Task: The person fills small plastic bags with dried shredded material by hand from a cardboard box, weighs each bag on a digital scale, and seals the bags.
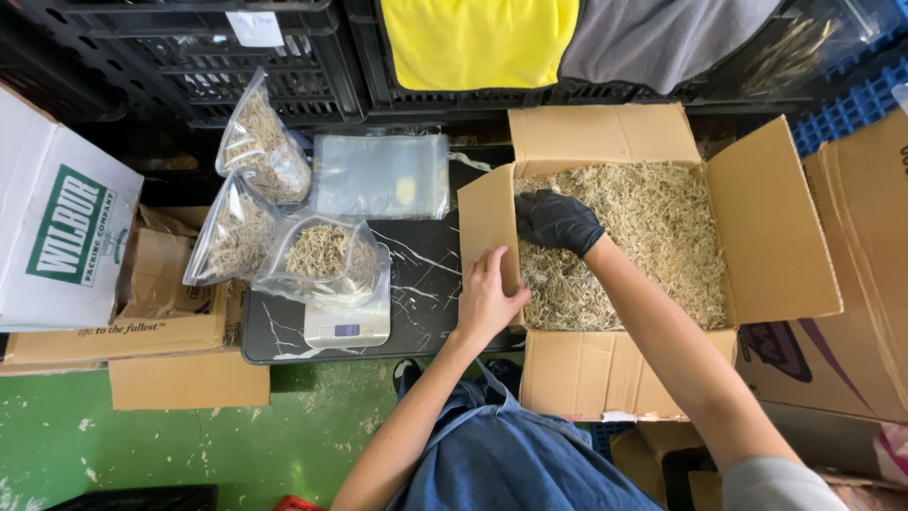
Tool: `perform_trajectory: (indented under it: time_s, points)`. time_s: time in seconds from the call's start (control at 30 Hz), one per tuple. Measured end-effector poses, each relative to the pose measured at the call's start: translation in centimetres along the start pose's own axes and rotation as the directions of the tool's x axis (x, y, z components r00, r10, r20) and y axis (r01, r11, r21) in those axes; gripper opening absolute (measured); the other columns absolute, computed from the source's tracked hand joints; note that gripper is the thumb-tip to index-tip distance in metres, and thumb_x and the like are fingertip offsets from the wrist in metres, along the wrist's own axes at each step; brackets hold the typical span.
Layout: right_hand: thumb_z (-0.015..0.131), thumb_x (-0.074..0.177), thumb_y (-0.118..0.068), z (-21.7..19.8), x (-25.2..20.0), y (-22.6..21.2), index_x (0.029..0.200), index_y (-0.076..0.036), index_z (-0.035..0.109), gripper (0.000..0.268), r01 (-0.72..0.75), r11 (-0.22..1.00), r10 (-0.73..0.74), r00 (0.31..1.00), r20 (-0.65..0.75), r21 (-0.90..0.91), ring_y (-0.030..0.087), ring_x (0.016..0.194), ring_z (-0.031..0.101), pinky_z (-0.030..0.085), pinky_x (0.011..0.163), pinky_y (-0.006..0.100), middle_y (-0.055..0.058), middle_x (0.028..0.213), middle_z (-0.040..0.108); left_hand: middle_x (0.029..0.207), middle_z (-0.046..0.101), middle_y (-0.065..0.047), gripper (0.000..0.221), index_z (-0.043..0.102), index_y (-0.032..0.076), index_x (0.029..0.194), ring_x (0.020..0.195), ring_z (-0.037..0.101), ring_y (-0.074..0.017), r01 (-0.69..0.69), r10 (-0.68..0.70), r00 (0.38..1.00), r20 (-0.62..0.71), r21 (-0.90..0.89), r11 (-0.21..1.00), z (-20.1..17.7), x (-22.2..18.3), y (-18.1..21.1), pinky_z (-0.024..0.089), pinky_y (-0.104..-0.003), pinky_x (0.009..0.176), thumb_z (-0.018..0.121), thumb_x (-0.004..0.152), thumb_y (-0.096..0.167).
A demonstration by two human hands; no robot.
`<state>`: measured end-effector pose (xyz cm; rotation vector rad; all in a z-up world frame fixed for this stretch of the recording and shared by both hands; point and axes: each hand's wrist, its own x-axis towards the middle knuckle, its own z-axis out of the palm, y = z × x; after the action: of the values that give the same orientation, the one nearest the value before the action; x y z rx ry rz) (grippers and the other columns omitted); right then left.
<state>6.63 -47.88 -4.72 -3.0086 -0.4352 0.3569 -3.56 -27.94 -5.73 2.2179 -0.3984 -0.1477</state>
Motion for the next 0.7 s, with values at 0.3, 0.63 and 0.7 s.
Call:
perform_trajectory:
  time_s: [0.3, 0.63, 0.7]
  points:
    - [0.065, 0.081, -0.069, 1.3, -4.4, 0.2, 0.151, -0.021, 0.046, 0.087, 0.17, 0.961, -0.148, 0.982, 0.116, -0.217, 0.032, 0.133, 0.057, 0.053, 0.107, 0.045, 0.013, 0.145, 0.059, 0.132, 0.056, -0.025, 0.068, 0.047, 0.007, 0.14, 0.119, 0.059, -0.0418, -0.07, 0.07, 0.998, 0.003, 0.017, 0.997, -0.7, 0.0, -0.2, 0.058, -0.05, 0.088, 0.068, 0.08, 0.028]
    - [0.071, 0.087, -0.043, 0.1, -2.8, 1.0, 0.133, -0.033, 0.064, 0.047, -0.002, 0.993, -0.005, 0.998, 0.06, 0.115, 0.024, 0.129, 0.06, 0.05, 0.11, 0.041, -0.004, 0.134, 0.067, 0.093, 0.073, -0.022, 0.047, 0.046, 0.006, 0.141, 0.079, 0.073, -0.0356, 0.001, -0.044, 0.932, -0.359, -0.119, 0.993, -17.3, -6.1, 4.5, 0.064, -0.039, 0.063, 0.06, 0.096, 0.009]
    - [0.074, 0.087, -0.036, -2.9, -3.8, 0.6, 0.131, -0.034, 0.065, 0.045, -0.066, 0.969, 0.044, 0.994, 0.097, 0.239, 0.026, 0.128, 0.061, 0.05, 0.11, 0.043, -0.004, 0.134, 0.066, 0.091, 0.072, -0.026, 0.048, 0.041, 0.004, 0.145, 0.076, 0.072, -0.0365, 0.055, -0.083, 0.892, -0.444, -0.075, 0.996, -20.3, -6.9, 3.4, 0.063, -0.039, 0.062, 0.057, 0.1, 0.008]
